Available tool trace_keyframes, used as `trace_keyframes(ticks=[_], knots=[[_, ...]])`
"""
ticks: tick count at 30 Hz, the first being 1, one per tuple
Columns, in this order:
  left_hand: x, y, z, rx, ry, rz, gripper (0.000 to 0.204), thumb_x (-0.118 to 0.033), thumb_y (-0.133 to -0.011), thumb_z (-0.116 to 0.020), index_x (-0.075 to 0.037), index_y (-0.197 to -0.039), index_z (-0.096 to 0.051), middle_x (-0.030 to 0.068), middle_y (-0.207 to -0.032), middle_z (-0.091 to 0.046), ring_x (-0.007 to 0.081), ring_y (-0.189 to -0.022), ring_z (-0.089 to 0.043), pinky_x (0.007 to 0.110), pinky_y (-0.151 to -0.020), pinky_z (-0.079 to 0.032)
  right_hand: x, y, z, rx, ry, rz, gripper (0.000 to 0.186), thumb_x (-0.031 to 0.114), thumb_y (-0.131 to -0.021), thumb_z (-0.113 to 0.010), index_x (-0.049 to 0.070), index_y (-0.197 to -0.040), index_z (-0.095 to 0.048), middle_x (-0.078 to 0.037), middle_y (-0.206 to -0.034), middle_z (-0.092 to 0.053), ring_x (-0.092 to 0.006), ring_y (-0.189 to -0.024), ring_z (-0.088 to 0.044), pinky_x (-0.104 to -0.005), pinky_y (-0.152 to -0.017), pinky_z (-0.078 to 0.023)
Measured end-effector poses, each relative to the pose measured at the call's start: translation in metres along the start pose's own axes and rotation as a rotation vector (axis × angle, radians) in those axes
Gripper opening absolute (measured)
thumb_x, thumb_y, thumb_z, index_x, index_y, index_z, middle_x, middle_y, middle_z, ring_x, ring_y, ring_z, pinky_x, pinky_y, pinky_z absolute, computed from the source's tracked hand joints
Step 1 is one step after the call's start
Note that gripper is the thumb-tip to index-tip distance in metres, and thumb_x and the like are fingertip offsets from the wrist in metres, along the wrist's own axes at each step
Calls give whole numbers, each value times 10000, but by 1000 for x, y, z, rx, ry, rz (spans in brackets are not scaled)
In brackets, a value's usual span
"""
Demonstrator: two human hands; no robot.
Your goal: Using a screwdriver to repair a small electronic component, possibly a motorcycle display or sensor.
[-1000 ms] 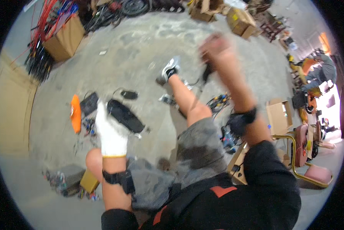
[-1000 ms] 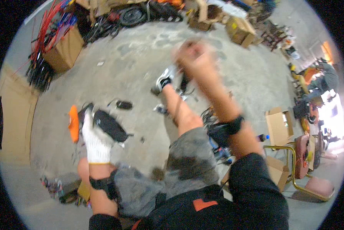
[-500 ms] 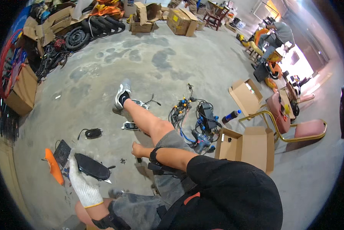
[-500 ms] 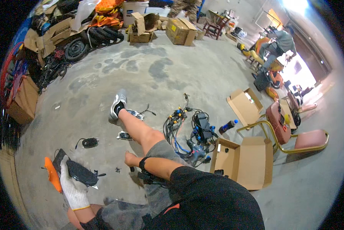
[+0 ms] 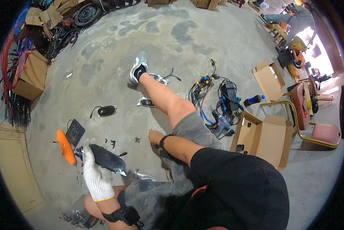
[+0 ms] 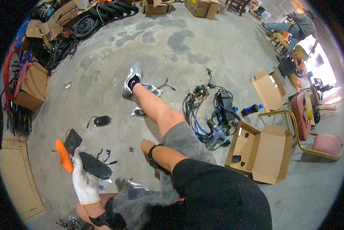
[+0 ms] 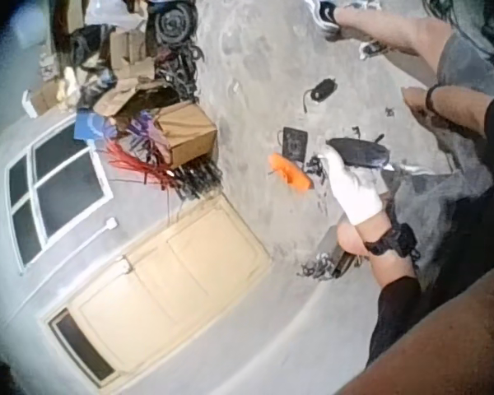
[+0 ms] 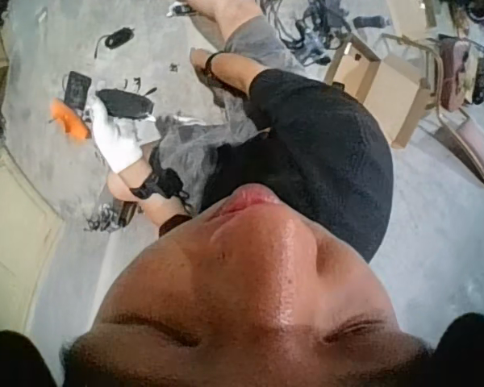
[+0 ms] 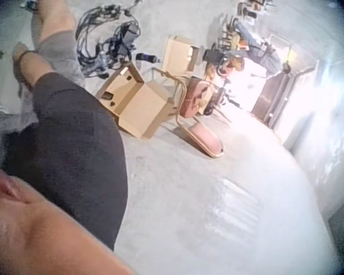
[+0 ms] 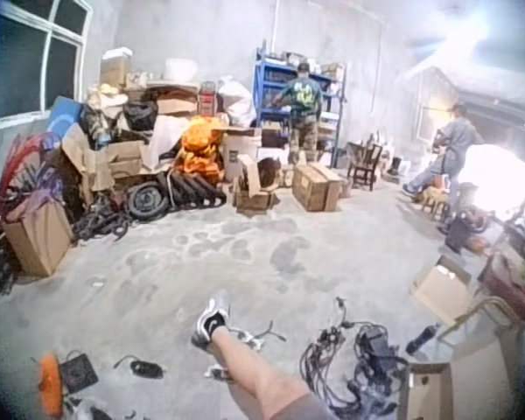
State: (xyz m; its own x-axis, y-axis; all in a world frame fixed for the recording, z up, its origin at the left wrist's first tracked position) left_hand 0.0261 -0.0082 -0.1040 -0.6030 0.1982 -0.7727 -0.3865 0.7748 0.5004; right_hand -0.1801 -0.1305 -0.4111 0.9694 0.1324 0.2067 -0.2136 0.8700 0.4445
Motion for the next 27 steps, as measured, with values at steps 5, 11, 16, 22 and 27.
trace_keyframes(ticks=[5, 11, 16, 22, 27], knots=[[10, -15, -2, -15, -120, 5, 342, -262, -970, -642, -84, -1255, -581, 19, -973, -627, 160, -824, -609, 340, -729, -543, 28, 46, 26, 248, -250, 388, 219, 219, -805, -657, 18, -759, -733, -143, -783, -726, -288, -670, -690, -426, -601, -541], [79, -90, 36, -6, -269, 12, 174, -200, -973, -622, -44, -1051, -610, 21, -851, -599, 146, -737, -583, 309, -690, -504, -202, 143, 201, -223, -1173, 94, 284, 288, -931, -665, 16, -1002, -702, -71, -780, -678, -156, -668, -655, -324, -610, -531], [173, -185, 132, -99, -777, 7, 252, -258, -939, -601, -33, -1051, -615, 55, -887, -615, 215, -781, -590, 383, -730, -491, -445, 314, 119, -332, -646, -613, 222, 197, -911, -629, -2, -816, -649, -67, -654, -629, -163, -545, -601, -323, -515, -485], [280, -208, 230, -192, -636, 596, 178, -188, -898, -599, -15, -936, -610, 145, -928, -660, 302, -793, -629, 430, -762, -537, -527, 506, -118, -65, -947, -1264, 488, -49, -841, -502, 49, -1317, -547, -227, -964, -684, -320, -650, -654, -439, -484, -488], [293, -193, 196, 716, -2486, -293, 219, -198, -881, -632, -39, -1031, -633, 135, -996, -671, 294, -874, -655, 425, -766, -537, -511, 523, -187, 25, -222, -1092, 382, 146, -838, -622, -11, -1183, -668, -164, -1093, -709, -324, -908, -703, -397, -763, -567]])
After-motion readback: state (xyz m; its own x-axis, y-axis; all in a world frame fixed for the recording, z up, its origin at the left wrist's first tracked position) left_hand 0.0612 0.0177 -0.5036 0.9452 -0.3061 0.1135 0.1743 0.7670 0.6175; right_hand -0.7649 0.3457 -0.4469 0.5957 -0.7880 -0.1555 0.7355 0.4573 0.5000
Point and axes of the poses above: each hand's wrist, its own y-axis away from the middle knuckle, its own z-axis out of the back of the hand, x = y × z, the point moved 6 cm from there along -y, towards the middle knuckle
